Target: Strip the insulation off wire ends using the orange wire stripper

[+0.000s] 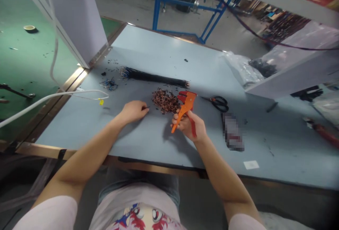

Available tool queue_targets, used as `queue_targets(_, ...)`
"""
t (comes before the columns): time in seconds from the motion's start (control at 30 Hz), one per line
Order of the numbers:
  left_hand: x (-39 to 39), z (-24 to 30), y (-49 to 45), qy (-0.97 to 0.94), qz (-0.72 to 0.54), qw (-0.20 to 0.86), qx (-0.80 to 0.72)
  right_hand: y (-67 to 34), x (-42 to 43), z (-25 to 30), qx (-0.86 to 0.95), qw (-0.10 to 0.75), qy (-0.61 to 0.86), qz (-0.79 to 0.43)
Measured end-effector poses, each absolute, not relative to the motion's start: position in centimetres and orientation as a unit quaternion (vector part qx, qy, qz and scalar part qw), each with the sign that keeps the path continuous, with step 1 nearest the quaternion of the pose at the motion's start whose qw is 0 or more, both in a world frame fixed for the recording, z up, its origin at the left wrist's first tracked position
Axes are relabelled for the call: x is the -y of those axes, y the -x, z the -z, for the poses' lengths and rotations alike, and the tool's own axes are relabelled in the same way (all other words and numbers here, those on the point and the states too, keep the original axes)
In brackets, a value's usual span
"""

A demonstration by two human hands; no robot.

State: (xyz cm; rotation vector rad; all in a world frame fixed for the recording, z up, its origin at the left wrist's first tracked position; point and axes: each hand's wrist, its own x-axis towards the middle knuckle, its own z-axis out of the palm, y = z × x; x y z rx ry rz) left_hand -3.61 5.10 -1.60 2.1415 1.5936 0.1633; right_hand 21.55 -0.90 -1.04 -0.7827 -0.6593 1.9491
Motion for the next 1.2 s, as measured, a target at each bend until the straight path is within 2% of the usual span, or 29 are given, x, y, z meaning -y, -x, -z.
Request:
queue_targets(0.1,-4.7,1.3,3.0,-0.788,-0.180,0.263,-0.528,-21.5,0.8,1.1,0.261,0.454,0.336,-0.783)
queue_targets(0.2,-4.9,0.9,3.2,-0.748,-0.284,0.187,-0.570,-21.6,0.6,1.1,0.265,0.460,0.359,-0.768)
queue_targets(0.3,-5.5,1.2,3.9,-0.708,-0.308,0.086,-0.629,-21.8,0.5,1.3,0.294,0.466,0.420,-0.721)
queue_targets(0.4,-6.1,2.1,4.5,-0.689,-0.296,0.036,-0.660,-22.0,0.9,1.0,0.364,0.445,0.490,-0.656)
queue_targets(0.47,-6.6,2.8,4.7,-0.687,-0.279,0.011,-0.671,-21.9,1.5,0.4,0.464,0.406,0.528,-0.584)
queue_targets(0.57,-7.2,3.8,5.2,-0.678,-0.254,0.002,-0.690,-21.0,2.8,-0.7,0.681,0.299,0.559,-0.368)
queue_targets(0.63,-7.5,4.3,5.5,-0.677,-0.228,0.032,-0.699,-20.0,3.7,-0.9,0.797,0.214,0.521,-0.216)
queue_targets(0.73,-7.6,4.7,5.7,-0.692,-0.210,0.053,-0.689,-18.4,4.4,0.0,0.887,0.107,0.440,-0.085)
queue_targets(0.83,-7.5,4.9,5.7,-0.698,-0.208,0.045,-0.684,-17.4,4.4,1.4,0.913,0.067,0.399,-0.056)
queue_targets(1.2,-6.4,4.7,5.2,-0.711,-0.175,0.003,-0.681,-16.5,3.6,3.2,0.897,0.108,0.428,-0.023)
